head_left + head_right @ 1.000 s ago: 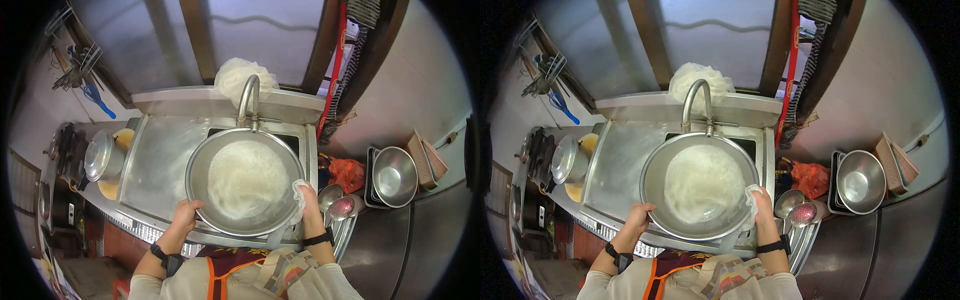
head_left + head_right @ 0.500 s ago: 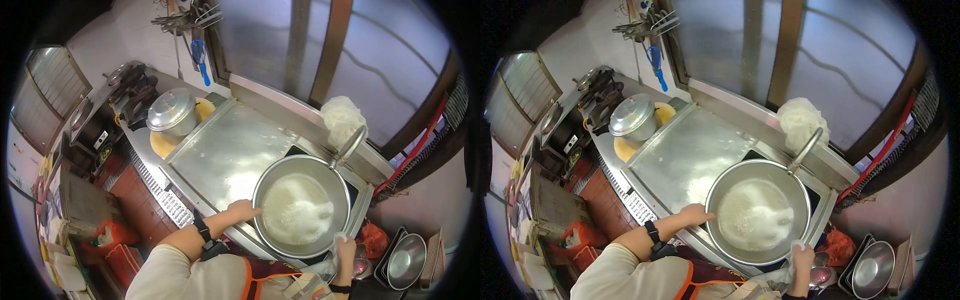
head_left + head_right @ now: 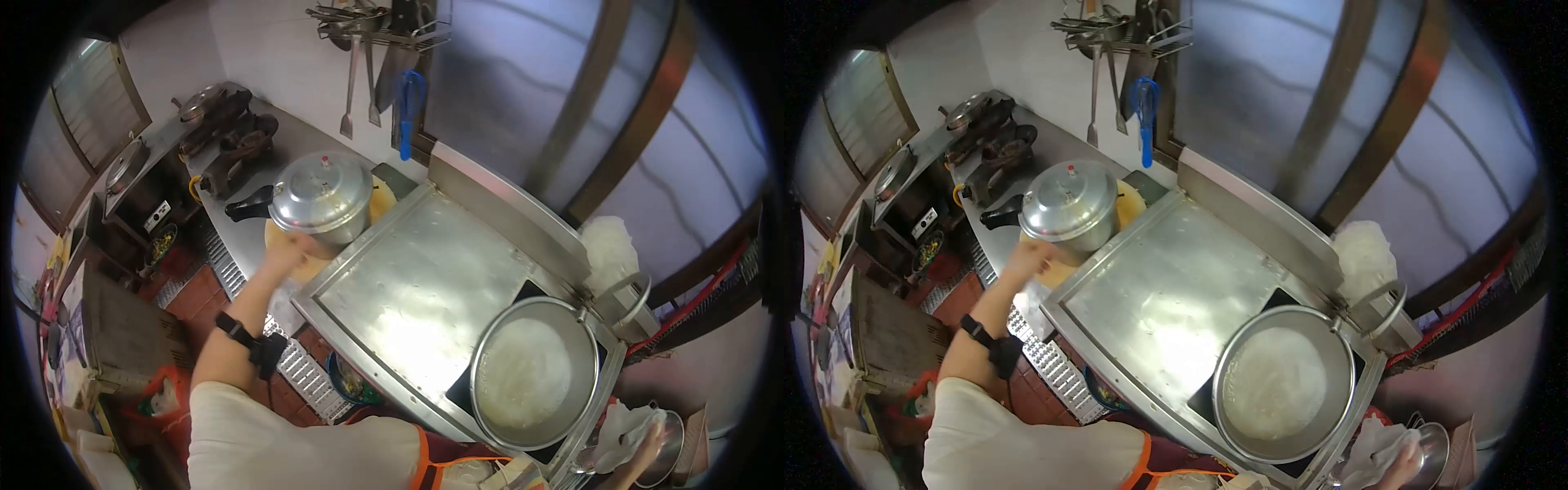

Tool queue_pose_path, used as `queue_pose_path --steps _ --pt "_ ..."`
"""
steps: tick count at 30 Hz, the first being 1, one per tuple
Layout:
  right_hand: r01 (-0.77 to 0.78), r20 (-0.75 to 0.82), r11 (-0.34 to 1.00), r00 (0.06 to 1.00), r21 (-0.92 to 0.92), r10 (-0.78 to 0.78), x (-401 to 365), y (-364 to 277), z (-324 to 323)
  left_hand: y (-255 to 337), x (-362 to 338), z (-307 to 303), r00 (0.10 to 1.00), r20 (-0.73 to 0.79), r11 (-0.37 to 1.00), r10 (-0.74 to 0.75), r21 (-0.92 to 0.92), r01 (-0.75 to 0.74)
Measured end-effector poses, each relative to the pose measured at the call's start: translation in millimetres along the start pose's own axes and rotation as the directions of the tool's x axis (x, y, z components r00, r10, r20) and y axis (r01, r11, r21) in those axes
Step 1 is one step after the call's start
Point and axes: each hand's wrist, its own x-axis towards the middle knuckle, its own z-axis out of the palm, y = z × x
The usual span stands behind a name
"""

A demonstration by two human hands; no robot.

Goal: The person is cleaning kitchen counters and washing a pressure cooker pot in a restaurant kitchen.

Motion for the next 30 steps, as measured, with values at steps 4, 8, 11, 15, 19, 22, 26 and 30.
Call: queue_pose_path --steps 4,8,11,15,19,22,26,30 --pt "-0.017 0.097 1.000 0.995 0.002 0.017 -32.2 -22.1 88.0 -43.5 64.8 -80.9 0.918 -0.230 0.910 0.323 0.342 -0.235" --pt "-0.125 0.148 0.991 0.982 0.051 0.116 -50.6 -39.1 144.8 -65.5 108.5 -116.4 0.930 -0.108 0.720 0.351 0.667 -0.194" --pt "-0.136 0.169 0.990 0.977 0.022 0.130 -57.8 -55.5 166.0 -73.3 125.4 -120.1 0.973 -0.051 0.682 0.224 0.722 -0.119" --pt "-0.136 0.159 0.984 0.975 -0.113 0.153 -65.6 -81.4 189.0 -61.5 143.3 -134.7 0.992 0.123 0.758 0.017 0.646 -0.093" --pt "-0.102 0.144 0.977 0.981 -0.185 0.130 -69.1 -87.2 211.7 -41.0 152.6 -146.4 0.885 0.387 0.764 -0.261 0.643 -0.056" --pt "-0.075 -0.013 0.979 0.997 -0.188 0.074 -73.8 -60.9 224.3 -60.4 150.6 -141.7 0.707 0.594 0.907 -0.384 0.387 0.167" --pt "-0.128 0.133 0.979 0.980 -0.159 0.149 -80.3 -89.0 249.8 -113.0 120.0 -100.7 0.494 0.869 0.746 0.022 -0.344 0.571" --pt "-0.180 0.219 0.972 0.953 -0.150 0.210 -81.0 -93.0 258.6 -126.4 68.4 -39.0 0.685 0.724 0.315 0.083 -0.671 0.671"
